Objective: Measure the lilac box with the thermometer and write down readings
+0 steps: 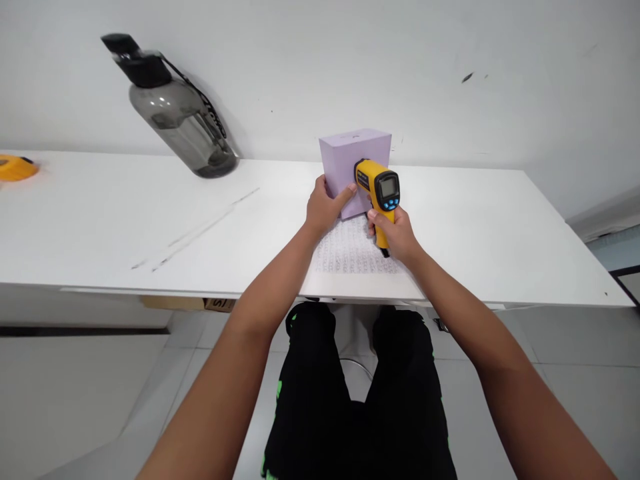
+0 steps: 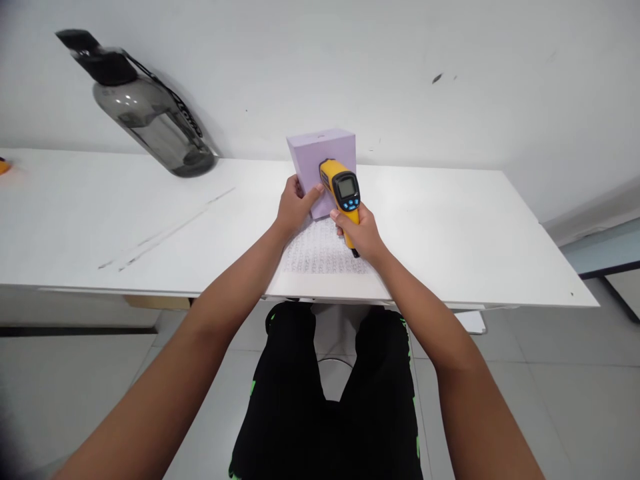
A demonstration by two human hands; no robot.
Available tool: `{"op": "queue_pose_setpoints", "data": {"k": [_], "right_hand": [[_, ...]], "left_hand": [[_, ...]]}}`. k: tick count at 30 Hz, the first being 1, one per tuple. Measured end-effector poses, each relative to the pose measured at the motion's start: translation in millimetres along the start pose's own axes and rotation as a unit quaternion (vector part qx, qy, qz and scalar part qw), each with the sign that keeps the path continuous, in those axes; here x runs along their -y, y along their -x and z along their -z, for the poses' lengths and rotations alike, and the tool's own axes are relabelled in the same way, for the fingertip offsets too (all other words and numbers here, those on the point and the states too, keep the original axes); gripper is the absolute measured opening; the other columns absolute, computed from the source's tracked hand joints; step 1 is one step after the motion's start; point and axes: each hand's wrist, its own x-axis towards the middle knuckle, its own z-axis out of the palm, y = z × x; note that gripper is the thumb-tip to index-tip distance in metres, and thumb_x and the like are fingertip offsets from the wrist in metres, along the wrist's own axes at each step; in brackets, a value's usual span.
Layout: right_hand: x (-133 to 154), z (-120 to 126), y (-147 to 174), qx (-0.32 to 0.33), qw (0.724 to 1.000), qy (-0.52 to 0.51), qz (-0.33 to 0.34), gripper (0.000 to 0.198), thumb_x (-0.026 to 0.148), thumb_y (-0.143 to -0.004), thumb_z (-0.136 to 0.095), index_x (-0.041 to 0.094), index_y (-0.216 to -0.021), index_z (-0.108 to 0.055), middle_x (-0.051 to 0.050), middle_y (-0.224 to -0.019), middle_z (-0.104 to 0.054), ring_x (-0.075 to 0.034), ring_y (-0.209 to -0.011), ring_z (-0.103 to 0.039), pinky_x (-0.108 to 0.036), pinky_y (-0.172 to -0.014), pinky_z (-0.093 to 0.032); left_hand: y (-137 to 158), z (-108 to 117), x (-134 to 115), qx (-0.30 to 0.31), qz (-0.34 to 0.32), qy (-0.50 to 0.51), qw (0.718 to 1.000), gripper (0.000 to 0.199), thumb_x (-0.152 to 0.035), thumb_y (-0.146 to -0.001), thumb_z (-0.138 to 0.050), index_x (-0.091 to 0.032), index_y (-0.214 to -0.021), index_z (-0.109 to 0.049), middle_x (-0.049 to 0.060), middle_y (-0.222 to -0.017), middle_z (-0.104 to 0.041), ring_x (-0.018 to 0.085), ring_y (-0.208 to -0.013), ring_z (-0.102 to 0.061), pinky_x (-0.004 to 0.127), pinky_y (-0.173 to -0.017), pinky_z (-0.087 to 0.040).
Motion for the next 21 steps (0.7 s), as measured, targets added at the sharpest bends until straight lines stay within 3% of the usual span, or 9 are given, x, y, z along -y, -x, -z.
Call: {"op": "queue_pose_setpoints", "data": {"k": [7, 21], "right_hand": [[4.9, -3.5, 1.7, -0.010, 1.000, -0.007, -0.010, 0.074, 0.080, -0.067, -0.100, 0.026, -0.101, -0.063, 0.008, -0.073, -0.063, -0.011, -0.059, -0.057, -0.031, -0.060, -0.052], [3.3, -0.2, -0.1, -0.025, 1.000, -0.005, -0.018, 0.071, 0.076, -0.070, -0.098, 0.026, -0.106, -0.064, 0.008, -0.075, -0.064, -0.012, -0.062, -0.059, -0.030, -0.061, -0.053]], "left_hand": [[1.5, 1.5, -4.6, 0.003, 0.014, -0.014, 1.000, 0.077, -0.074, -0.078, -0.094, -0.027, -0.132, -0.067, 0.014, -0.139, -0.079, 0.036, -0.128, -0.076, 0.053, -0.112, -0.059], [0.2, 1.1, -3.4, 0.001, 0.015, -0.002, 1.000, 0.078, -0.076, -0.076, -0.095, -0.028, -0.130, -0.065, 0.013, -0.138, -0.078, 0.036, -0.129, -0.075, 0.053, -0.114, -0.058]]}}
